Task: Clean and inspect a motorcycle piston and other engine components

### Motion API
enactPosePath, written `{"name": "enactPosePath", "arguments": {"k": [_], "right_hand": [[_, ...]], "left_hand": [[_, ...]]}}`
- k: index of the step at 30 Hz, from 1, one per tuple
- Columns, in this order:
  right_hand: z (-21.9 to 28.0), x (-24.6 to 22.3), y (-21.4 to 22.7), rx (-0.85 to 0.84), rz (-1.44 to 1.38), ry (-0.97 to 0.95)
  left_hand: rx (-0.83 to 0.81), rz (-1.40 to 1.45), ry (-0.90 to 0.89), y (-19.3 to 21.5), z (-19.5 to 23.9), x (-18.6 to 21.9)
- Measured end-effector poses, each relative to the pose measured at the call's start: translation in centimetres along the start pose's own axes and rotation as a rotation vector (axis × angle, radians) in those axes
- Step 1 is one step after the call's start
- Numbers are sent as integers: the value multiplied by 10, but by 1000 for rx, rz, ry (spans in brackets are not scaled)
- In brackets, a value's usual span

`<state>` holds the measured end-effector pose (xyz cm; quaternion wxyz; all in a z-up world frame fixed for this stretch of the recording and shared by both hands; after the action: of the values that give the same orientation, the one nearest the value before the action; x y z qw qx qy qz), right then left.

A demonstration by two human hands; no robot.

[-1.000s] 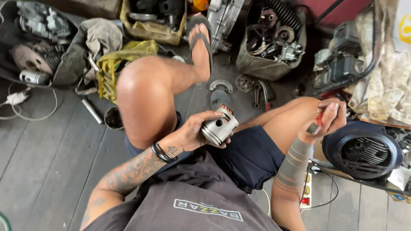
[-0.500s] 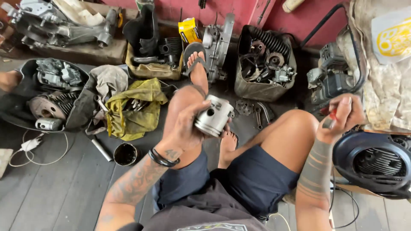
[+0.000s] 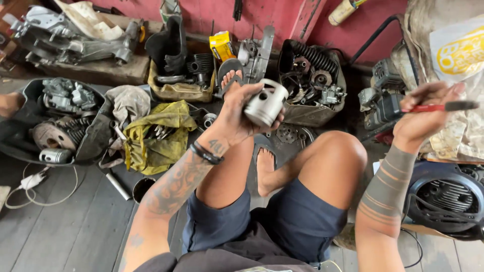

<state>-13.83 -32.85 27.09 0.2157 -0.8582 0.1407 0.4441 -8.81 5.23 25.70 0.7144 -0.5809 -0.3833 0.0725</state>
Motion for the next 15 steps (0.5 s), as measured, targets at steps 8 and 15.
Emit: {"name": "enactPosePath", "arguments": {"k": [8, 15], "right_hand": [[-18, -56, -74, -212, -162, -321], [-40, -41, -75, -234, -128, -332]], "left_hand": [[-164, -3, -32, -48, -59, 16], [-153, 110, -5, -28, -98, -5]]}}
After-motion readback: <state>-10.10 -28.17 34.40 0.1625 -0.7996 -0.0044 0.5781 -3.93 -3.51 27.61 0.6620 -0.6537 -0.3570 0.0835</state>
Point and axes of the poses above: each hand's wrist, its own z-axis away from the middle knuckle, its own y-axis out of the back of the hand, x = y × z, the point moved 3 cm from there along -z, towards the middle knuckle, and after that the axes turned 7 degrees about -x, right-handed, at the moved point
